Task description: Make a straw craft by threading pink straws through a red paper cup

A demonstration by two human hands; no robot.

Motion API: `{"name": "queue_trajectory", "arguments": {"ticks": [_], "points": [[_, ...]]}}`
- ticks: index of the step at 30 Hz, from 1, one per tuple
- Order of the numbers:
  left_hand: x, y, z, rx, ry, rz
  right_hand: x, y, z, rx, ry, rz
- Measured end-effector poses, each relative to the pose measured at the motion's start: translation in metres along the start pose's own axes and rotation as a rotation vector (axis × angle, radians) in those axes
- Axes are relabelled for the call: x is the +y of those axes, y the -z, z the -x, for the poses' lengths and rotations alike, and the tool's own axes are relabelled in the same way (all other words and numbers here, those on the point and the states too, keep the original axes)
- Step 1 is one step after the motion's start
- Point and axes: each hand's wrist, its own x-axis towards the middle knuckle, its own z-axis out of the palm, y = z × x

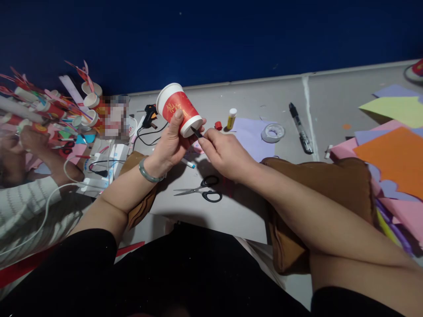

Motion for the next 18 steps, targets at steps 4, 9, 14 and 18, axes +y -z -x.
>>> {"name": "queue_trajectory", "arguments": {"ticks": [4, 9, 14, 18], "points": [[0.0008, 0.0001, 0.0000, -0.013, -0.021, -0.010, 0.0050, -0.0033, 0.0046, 0.136, 0.093, 0.543], [0.0027, 0.0018, -0.0015, -0.030, -0.052, -0.037, 0.0051, -0.0017, 0.0056, 0.142, 0.132, 0.671], [0.0040, 0.0032, -0.0010, -0.007, -0.024, -0.023, 0.0013, -0.0023, 0.0056, 0.162, 0.129, 0.615], [0.0029, 0.0048, -0.0028, -0.037, -0.043, -0.025, -0.0009, -0.0048, 0.0065, 0.176, 0.113, 0.554]]}}
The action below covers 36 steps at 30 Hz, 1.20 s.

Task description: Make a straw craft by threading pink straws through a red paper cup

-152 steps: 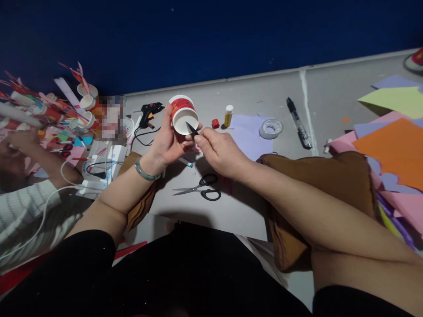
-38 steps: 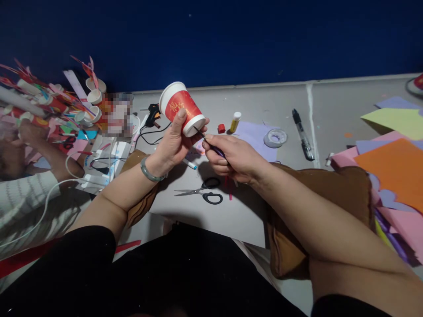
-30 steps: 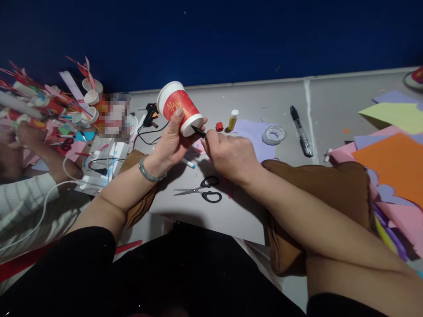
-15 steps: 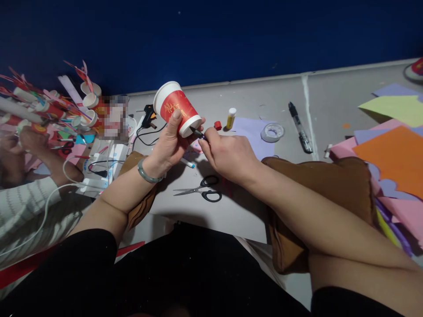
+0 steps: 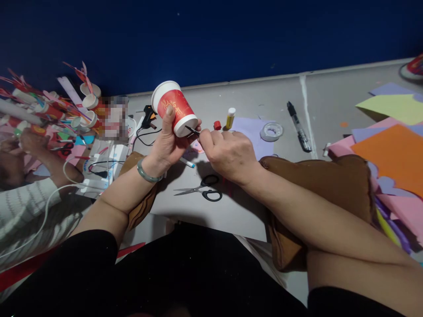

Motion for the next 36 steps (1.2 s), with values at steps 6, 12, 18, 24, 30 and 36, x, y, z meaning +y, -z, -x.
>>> {"name": "queue_trajectory", "arguments": {"ticks": [6, 12, 18, 24, 30, 36], "points": [[-0.001, 0.000, 0.000, 0.013, 0.000, -0.051, -0.003, -0.005, 0.000, -0.034, -0.099, -0.347], [0.000, 0.000, 0.001, 0.031, 0.019, -0.055, -0.003, 0.006, -0.006, -0.495, -0.366, -1.378], [0.000, 0.002, 0.000, -0.063, -0.024, -0.028, 0.001, 0.007, -0.009, -0.487, -0.327, -1.326], [-0.006, 0.003, -0.005, -0.027, -0.017, 0.023, 0.007, -0.008, -0.002, 0.030, 0.008, -0.184], [0.001, 0.001, -0.003, -0.055, 0.023, 0.029, 0.009, -0.016, 0.002, 0.025, 0.140, 0.225], [0.006, 0.001, 0.000, -0.093, 0.058, -0.002, 0.004, -0.020, 0.003, 0.011, 0.107, 0.111]]}}
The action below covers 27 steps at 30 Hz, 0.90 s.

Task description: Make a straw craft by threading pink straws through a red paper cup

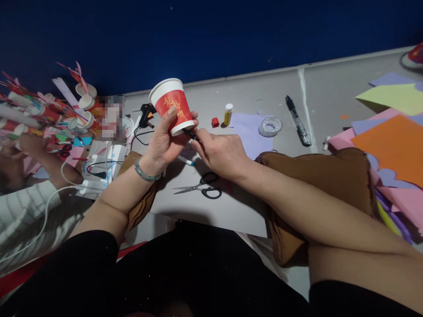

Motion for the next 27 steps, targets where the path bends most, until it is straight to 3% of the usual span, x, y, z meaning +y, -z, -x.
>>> {"name": "queue_trajectory", "arguments": {"ticks": [9, 18, 22, 27], "points": [[0.005, -0.004, -0.003, -0.056, -0.039, 0.033, 0.004, 0.003, -0.006, 0.000, -0.124, -0.607], [0.002, 0.008, -0.016, -0.121, -0.126, -0.045, 0.013, 0.003, -0.017, -0.316, -0.473, -1.507], [-0.003, 0.004, -0.025, -0.088, -0.115, -0.037, 0.015, 0.006, -0.019, -0.383, -0.544, -1.651], [-0.005, -0.012, -0.036, -0.060, -0.033, -0.007, 0.016, 0.007, -0.021, -0.328, -0.520, -1.633]]}}
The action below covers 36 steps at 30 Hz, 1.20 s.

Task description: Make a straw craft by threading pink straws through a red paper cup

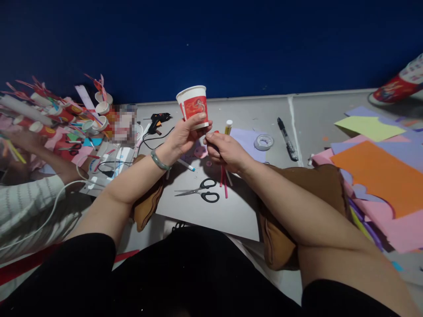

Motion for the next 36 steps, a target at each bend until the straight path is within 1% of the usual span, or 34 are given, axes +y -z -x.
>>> {"name": "queue_trajectory", "arguments": {"ticks": [4, 6, 8, 10, 11, 13, 15, 17, 19, 20, 22, 23, 24, 26, 27, 28, 29, 30, 31, 34, 36], "points": [[-0.003, -0.009, 0.002, 0.031, -0.011, -0.023, 0.005, 0.002, -0.002, 0.058, 0.116, 0.127], [-0.006, -0.010, 0.005, 0.058, -0.032, -0.024, 0.009, 0.004, -0.003, 0.105, 0.188, 0.281], [-0.009, -0.009, 0.008, 0.070, -0.057, -0.012, 0.012, 0.005, -0.002, 0.176, 0.292, 0.547], [-0.010, -0.008, 0.010, 0.072, -0.063, 0.007, 0.014, 0.006, -0.001, 0.273, 0.403, 0.890], [-0.010, -0.008, 0.011, 0.077, -0.057, 0.017, 0.015, 0.006, 0.000, 0.327, 0.442, 1.065], [-0.009, -0.009, 0.014, 0.093, -0.038, 0.033, 0.016, 0.006, 0.002, 0.418, 0.472, 1.368], [-0.008, -0.012, 0.016, 0.110, -0.040, 0.034, 0.018, 0.006, 0.003, 0.444, 0.468, 1.574], [-0.007, -0.014, 0.019, 0.138, -0.051, 0.015, 0.019, 0.005, 0.005, 0.434, 0.468, 1.659], [-0.008, -0.015, 0.022, 0.158, -0.046, 0.006, 0.018, 0.003, 0.006, 0.428, 0.477, 1.614], [-0.008, -0.015, 0.024, 0.155, -0.038, 0.016, 0.017, 0.001, 0.008, 0.424, 0.482, 1.534], [-0.007, -0.014, 0.029, 0.122, -0.030, 0.061, 0.012, -0.004, 0.012, 0.355, 0.469, 1.248], [-0.006, -0.013, 0.032, 0.094, -0.032, 0.084, 0.008, -0.007, 0.015, 0.278, 0.436, 1.048], [-0.004, -0.013, 0.035, 0.062, -0.034, 0.099, 0.004, -0.009, 0.018, 0.184, 0.375, 0.832], [0.000, -0.012, 0.042, -0.012, -0.030, 0.089, -0.005, -0.013, 0.024, -0.002, 0.199, 0.434], [0.002, -0.012, 0.044, -0.048, -0.019, 0.075, -0.008, -0.014, 0.026, -0.071, 0.115, 0.294], [0.004, -0.013, 0.047, -0.071, -0.004, 0.061, -0.011, -0.014, 0.027, -0.119, 0.052, 0.199], [0.006, -0.013, 0.048, -0.080, 0.010, 0.049, -0.012, -0.013, 0.027, -0.149, 0.018, 0.150], [0.007, -0.014, 0.049, -0.074, 0.020, 0.038, -0.012, -0.012, 0.027, -0.159, 0.019, 0.143], [0.007, -0.014, 0.048, -0.056, 0.024, 0.030, -0.011, -0.010, 0.026, -0.145, 0.050, 0.178], [0.005, -0.015, 0.045, -0.010, 0.013, 0.021, -0.004, -0.006, 0.021, -0.019, 0.216, 0.427], [0.004, -0.015, 0.043, -0.008, -0.001, 0.021, 0.000, -0.003, 0.019, 0.045, 0.291, 0.575]]}}
